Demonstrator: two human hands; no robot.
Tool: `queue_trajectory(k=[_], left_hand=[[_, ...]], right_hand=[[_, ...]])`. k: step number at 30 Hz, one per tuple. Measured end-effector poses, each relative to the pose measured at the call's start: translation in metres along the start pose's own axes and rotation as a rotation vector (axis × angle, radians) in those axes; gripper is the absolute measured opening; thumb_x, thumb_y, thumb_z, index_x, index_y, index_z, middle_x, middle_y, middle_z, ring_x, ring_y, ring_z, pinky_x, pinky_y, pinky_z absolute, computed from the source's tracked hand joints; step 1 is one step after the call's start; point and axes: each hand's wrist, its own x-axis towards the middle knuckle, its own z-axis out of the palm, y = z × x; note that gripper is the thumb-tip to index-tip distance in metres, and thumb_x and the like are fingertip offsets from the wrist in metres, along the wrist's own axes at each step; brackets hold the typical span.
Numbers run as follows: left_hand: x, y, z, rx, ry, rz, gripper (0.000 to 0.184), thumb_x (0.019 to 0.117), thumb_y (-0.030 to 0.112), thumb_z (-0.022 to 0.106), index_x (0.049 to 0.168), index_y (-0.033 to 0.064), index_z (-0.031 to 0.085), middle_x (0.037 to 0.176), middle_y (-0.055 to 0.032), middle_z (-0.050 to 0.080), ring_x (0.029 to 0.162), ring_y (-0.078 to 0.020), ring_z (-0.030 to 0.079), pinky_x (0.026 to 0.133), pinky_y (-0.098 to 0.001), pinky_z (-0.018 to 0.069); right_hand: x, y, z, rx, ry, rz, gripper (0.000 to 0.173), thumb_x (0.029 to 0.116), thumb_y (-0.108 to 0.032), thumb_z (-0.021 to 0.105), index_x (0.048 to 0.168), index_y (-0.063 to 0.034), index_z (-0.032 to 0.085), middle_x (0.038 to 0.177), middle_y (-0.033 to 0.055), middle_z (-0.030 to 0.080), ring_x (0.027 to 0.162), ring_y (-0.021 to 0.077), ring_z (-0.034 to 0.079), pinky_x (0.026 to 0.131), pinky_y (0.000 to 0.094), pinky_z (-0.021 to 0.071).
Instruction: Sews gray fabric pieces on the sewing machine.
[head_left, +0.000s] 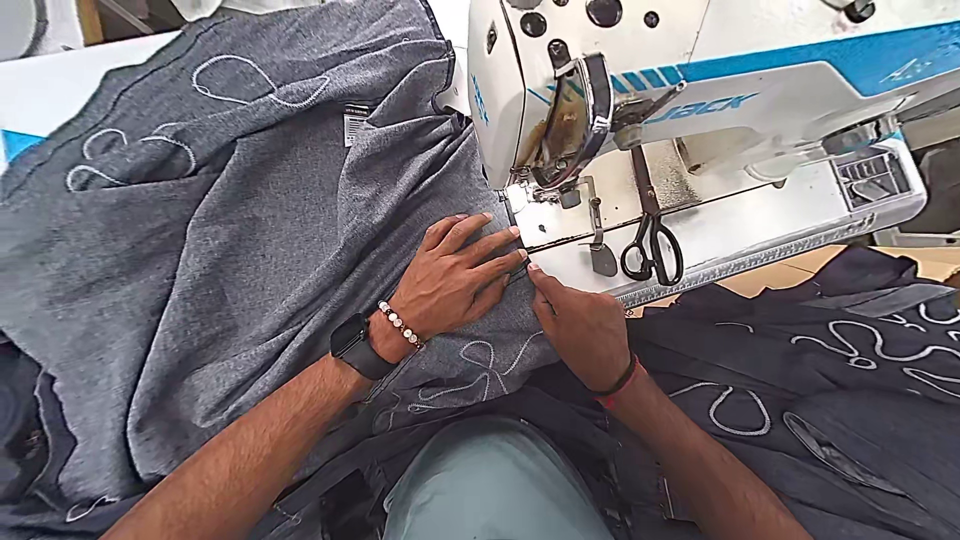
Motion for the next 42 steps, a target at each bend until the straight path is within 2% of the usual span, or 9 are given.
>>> queue_trajectory(k=[7,19,24,27,29,32,35,39,42], left_hand=[[0.014,-0.027,-0.008,0.010,0.006,-0.006,0.038,0.1020,0.041,0.051,0.134,0.0308,0.070,0.145,-0.0036,0.059,0.141,-0.0319,0.044,0.116,-0.0533,0.0298],[0.052,-0.110,-0.027,0.048,0.019,0.206,0.032,0.1028,0.047,0.052,0.121,0.0362,0.076,0.137,0.0042,0.067,0.139,-0.0282,0.046,0.114,-0.0512,0.0266],[0.010,0.001,-0.058,0.226,-0.077,-0.343,0.035,0.1047,0.031,0.048,0.124,0.0147,0.072,0.145,-0.0117,0.059,0.144,-0.0410,0.041,0.118,-0.0616,0.0282],[-0.047,0.067,-0.042,0.141,-0.089,-0.762,0.072,0.1039,0.060,0.031,0.155,0.0116,0.046,0.164,-0.0184,0.036,0.152,-0.0468,0.028,0.119,-0.0721,0.0199],[-0.081,0.055,-0.028,0.133,-0.086,-0.827,0.088,0.1001,0.074,0.019,0.162,0.0133,0.034,0.168,-0.0153,0.028,0.155,-0.0457,0.021,0.117,-0.0795,0.0094],[-0.098,-0.025,-0.039,0.213,-0.140,-0.673,0.087,0.0994,0.075,0.018,0.163,0.0183,0.031,0.170,-0.0040,0.029,0.157,-0.0314,0.023,0.123,-0.0697,0.0077],[-0.071,-0.079,-0.071,0.236,-0.286,-0.521,0.079,0.1031,0.069,0.024,0.162,0.0168,0.032,0.166,-0.0069,0.036,0.154,-0.0351,0.030,0.120,-0.0693,0.0208],[-0.002,-0.029,-0.081,0.112,-0.149,-0.390,0.030,0.1011,0.014,0.056,0.128,0.0048,0.065,0.140,-0.0142,0.061,0.136,-0.0392,0.051,0.110,-0.0606,0.0410],[0.019,-0.001,-0.035,-0.128,0.013,-0.258,0.033,0.1022,0.020,0.046,0.123,0.0086,0.069,0.138,-0.0021,0.065,0.134,-0.0217,0.055,0.112,-0.0413,0.0444]], right_hand=[[0.032,-0.005,0.001,-0.028,-0.035,0.034,0.038,0.1016,-0.023,0.051,0.134,-0.0183,0.071,0.053,0.0017,0.054,0.044,0.0222,0.054,0.040,0.0380,0.0375],[0.081,-0.026,0.016,-0.122,-0.010,0.141,0.037,0.1049,-0.027,0.047,0.133,-0.0176,0.069,0.057,0.0035,0.059,0.049,0.0239,0.059,0.042,0.0387,0.0392],[0.069,-0.024,0.026,0.004,0.124,0.158,0.033,0.1056,-0.026,0.051,0.129,-0.0150,0.072,0.073,0.0035,0.067,0.057,0.0209,0.063,0.045,0.0378,0.0455],[0.066,-0.020,0.017,0.170,0.103,0.265,0.027,0.1031,-0.030,0.059,0.121,-0.0113,0.067,0.077,0.0051,0.068,0.058,0.0228,0.064,0.047,0.0421,0.0493],[0.068,-0.014,0.009,0.252,0.037,0.326,0.027,0.1010,-0.029,0.063,0.120,-0.0108,0.064,0.071,0.0048,0.064,0.056,0.0248,0.062,0.047,0.0454,0.0484],[0.070,-0.010,0.001,0.343,-0.051,0.329,0.026,0.1034,-0.029,0.060,0.122,-0.0111,0.064,0.068,0.0042,0.063,0.055,0.0245,0.061,0.048,0.0465,0.0483],[0.069,-0.019,0.003,0.351,-0.054,0.323,0.027,0.1055,-0.026,0.053,0.124,-0.0114,0.066,0.068,0.0061,0.064,0.056,0.0258,0.062,0.049,0.0481,0.0494],[0.064,-0.032,0.017,0.214,0.060,0.332,0.031,0.1057,-0.024,0.048,0.125,-0.0110,0.069,0.069,0.0073,0.065,0.056,0.0272,0.063,0.048,0.0470,0.0491],[0.060,-0.034,0.016,0.044,0.058,0.262,0.033,0.1067,-0.026,0.046,0.121,-0.0114,0.071,0.062,0.0063,0.062,0.053,0.0274,0.063,0.045,0.0441,0.0470]])
